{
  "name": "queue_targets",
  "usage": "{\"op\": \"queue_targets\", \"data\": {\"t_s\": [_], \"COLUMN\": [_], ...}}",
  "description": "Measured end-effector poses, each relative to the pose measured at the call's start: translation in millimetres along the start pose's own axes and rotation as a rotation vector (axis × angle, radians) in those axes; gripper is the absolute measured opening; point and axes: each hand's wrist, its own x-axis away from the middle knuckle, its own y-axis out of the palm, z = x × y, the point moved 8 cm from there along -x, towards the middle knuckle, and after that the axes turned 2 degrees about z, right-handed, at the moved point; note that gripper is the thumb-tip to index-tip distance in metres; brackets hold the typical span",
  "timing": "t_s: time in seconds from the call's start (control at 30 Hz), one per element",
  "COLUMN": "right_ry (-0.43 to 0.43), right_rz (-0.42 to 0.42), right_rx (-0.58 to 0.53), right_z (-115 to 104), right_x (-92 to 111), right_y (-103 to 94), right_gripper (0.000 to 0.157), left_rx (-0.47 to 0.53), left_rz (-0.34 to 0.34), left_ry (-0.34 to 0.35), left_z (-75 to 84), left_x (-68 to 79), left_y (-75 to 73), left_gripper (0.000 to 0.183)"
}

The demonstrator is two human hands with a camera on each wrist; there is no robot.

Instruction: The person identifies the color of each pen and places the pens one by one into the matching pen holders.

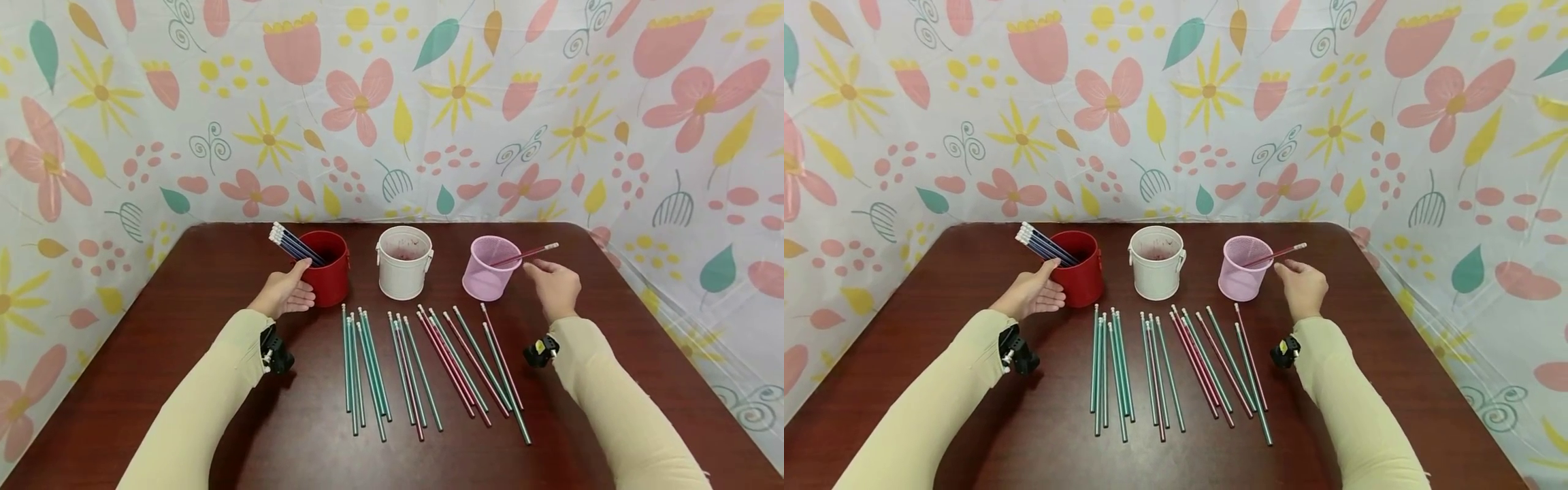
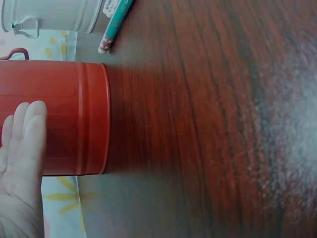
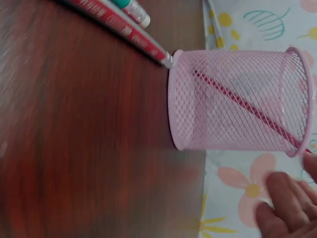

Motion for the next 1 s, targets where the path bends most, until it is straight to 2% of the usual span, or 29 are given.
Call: {"op": "queue_targets", "data": {"t_s": [0.07,0.17,0.3,0.37,0.43,0.53,0.67,0.8,1.0], "right_ry": [-0.059,-0.125,-0.097,-0.085,-0.092,-0.139,-0.158,-0.132,-0.096], "right_rz": [-0.087,-0.283,-0.604,-0.701,-0.734,-0.722,-0.715,-0.723,-0.729], "right_rx": [0.090,0.176,0.193,0.216,0.263,0.356,0.451,0.484,0.460], "right_z": [-2,-3,3,3,0,-6,-8,-4,-3], "right_x": [4,14,34,42,45,44,42,40,38], "right_y": [2.3,16.7,51.3,65.4,74.5,81.7,88.6,93.1,94.3], "right_gripper": [0.038,0.033,0.030,0.027,0.024,0.025,0.030,0.032,0.026], "left_rx": [0.002,0.005,0.010,0.009,0.005,0.002,0.022,0.017,0.001], "left_rz": [0.001,-0.006,-0.009,-0.008,-0.007,-0.014,-0.037,-0.026,0.000], "left_ry": [0.003,0.014,0.028,0.029,0.029,0.030,0.033,0.024,0.018], "left_z": [-0.2,0.0,0.5,0.8,1.5,2.5,2.2,-0.1,0.4], "left_x": [-0.3,0.5,1.7,1.5,0.9,0.9,2.9,1.5,-0.2], "left_y": [-0.8,-2.3,-4.7,-4.7,-3.8,-2.4,-2.2,-2.0,-2.1], "left_gripper": [0.068,0.069,0.067,0.067,0.067,0.069,0.072,0.072,0.068]}}
